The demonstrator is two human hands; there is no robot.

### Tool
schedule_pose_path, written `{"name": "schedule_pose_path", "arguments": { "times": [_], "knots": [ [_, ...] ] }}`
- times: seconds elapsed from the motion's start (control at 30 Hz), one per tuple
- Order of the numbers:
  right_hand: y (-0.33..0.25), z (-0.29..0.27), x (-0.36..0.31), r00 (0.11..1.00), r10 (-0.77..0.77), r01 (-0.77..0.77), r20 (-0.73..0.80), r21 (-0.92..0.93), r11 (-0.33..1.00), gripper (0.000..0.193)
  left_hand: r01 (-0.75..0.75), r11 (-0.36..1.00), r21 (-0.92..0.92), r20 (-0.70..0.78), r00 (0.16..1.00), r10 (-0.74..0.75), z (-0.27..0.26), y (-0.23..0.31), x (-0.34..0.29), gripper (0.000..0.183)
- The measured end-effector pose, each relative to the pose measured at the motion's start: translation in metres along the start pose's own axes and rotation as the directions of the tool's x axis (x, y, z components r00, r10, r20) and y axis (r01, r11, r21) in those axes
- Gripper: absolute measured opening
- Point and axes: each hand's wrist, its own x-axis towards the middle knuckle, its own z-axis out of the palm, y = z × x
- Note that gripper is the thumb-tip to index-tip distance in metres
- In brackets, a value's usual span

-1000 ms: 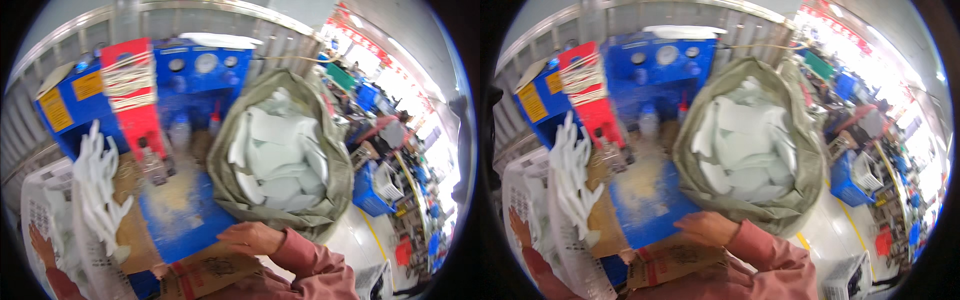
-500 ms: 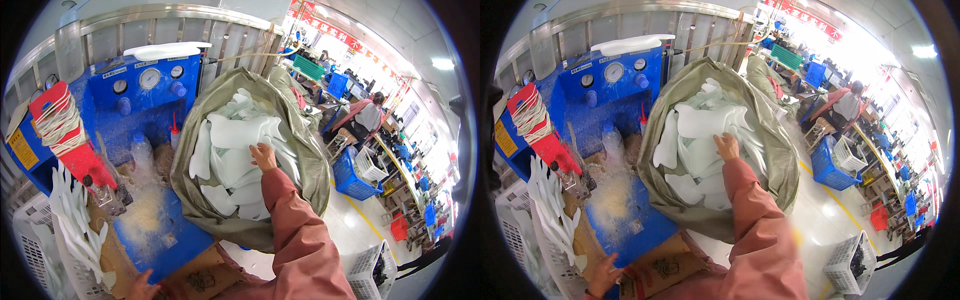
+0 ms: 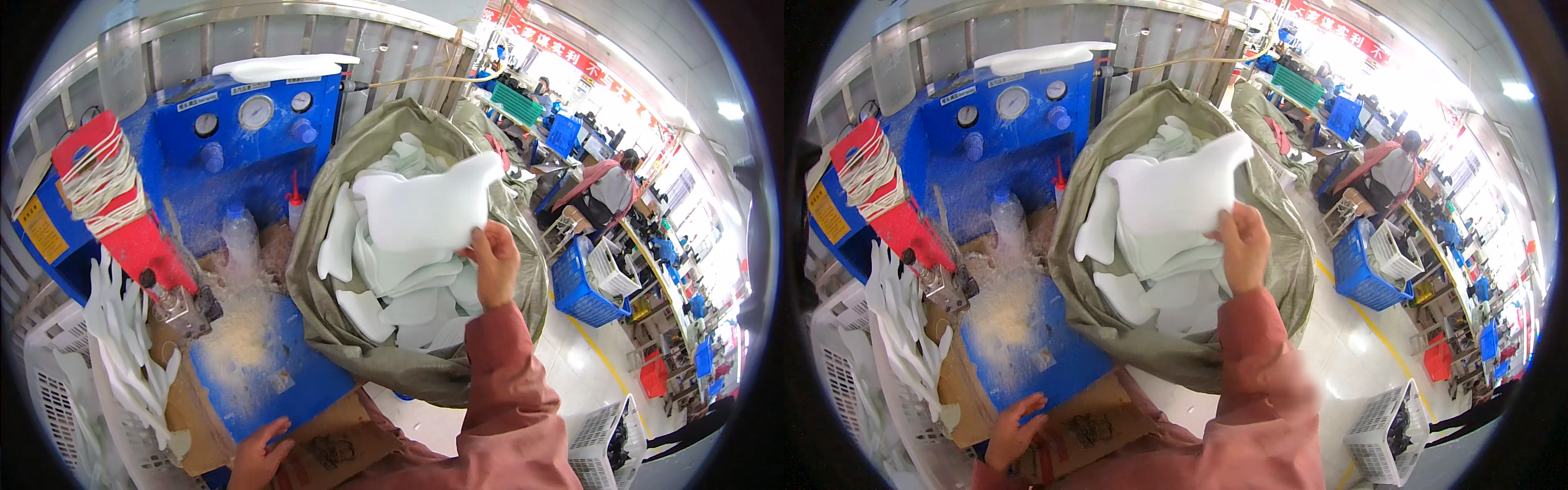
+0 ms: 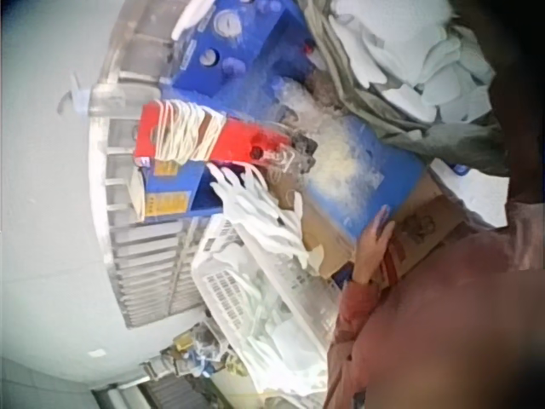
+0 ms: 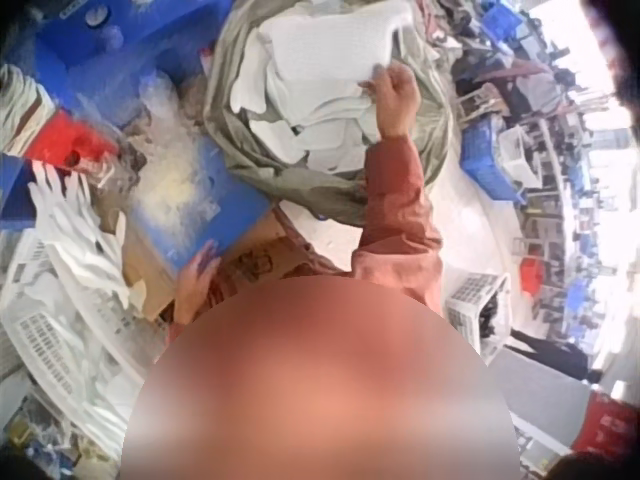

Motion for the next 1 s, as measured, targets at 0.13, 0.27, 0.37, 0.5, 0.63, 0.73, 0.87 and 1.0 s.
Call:
{"name": "schedule_pose_path", "arguments": {
  "times": [0.13, 0.27, 0.37, 0.5, 0.63, 0.73, 0.87, 1.0],
  "knots": [
    [0.022, -0.019, -0.041, 0.951, 0.309, -0.309, 0.01, 0.054, 0.95, 0.018, 0.004, 0.977, -0.211, 0.033, 0.999, 0.003, 0.012, 0.01, 0.011, 0.047],
    [0.085, -0.029, -0.073, 0.742, 0.659, -0.638, 0.126, -0.169, 0.751, 0.022, 0.04, 0.961, -0.274, 0.052, 0.998, -0.027, 0.018, 0.008, 0.009, 0.041],
    [0.097, -0.029, -0.09, 0.906, 0.399, -0.228, 0.143, -0.63, 0.743, 0.022, 0.082, 0.952, -0.294, 0.046, 0.996, -0.071, 0.016, -0.001, 0.003, 0.043],
    [0.044, -0.016, -0.083, 0.939, 0.303, -0.234, 0.161, -0.345, 0.909, 0.015, 0.031, 0.934, -0.355, -0.021, 0.999, -0.041, 0.014, -0.013, 0.004, 0.049],
    [-0.033, 0.001, -0.111, 0.898, 0.306, -0.338, 0.317, 0.05, 0.94, 0.009, -0.087, 0.825, -0.558, -0.113, 0.993, 0.029, 0.018, -0.015, 0.018, 0.063],
    [-0.05, 0.038, -0.164, 0.856, 0.226, -0.331, 0.464, 0.157, 0.93, 0.011, -0.138, 0.627, -0.767, -0.094, 0.99, 0.104, 0.018, -0.013, 0.02, 0.073],
    [-0.047, 0.082, -0.235, 0.684, 0.398, -0.642, 0.611, 0.245, 0.727, 0.026, -0.163, 0.513, -0.843, -0.169, 0.985, 0.036, 0.011, -0.017, 0.0, 0.072],
    [-0.037, 0.109, -0.255, 0.462, 0.654, -0.828, 0.599, 0.027, 0.56, 0.037, -0.264, 0.613, -0.744, -0.373, 0.926, -0.054, -0.006, -0.028, -0.031, 0.055]
  ]
}}
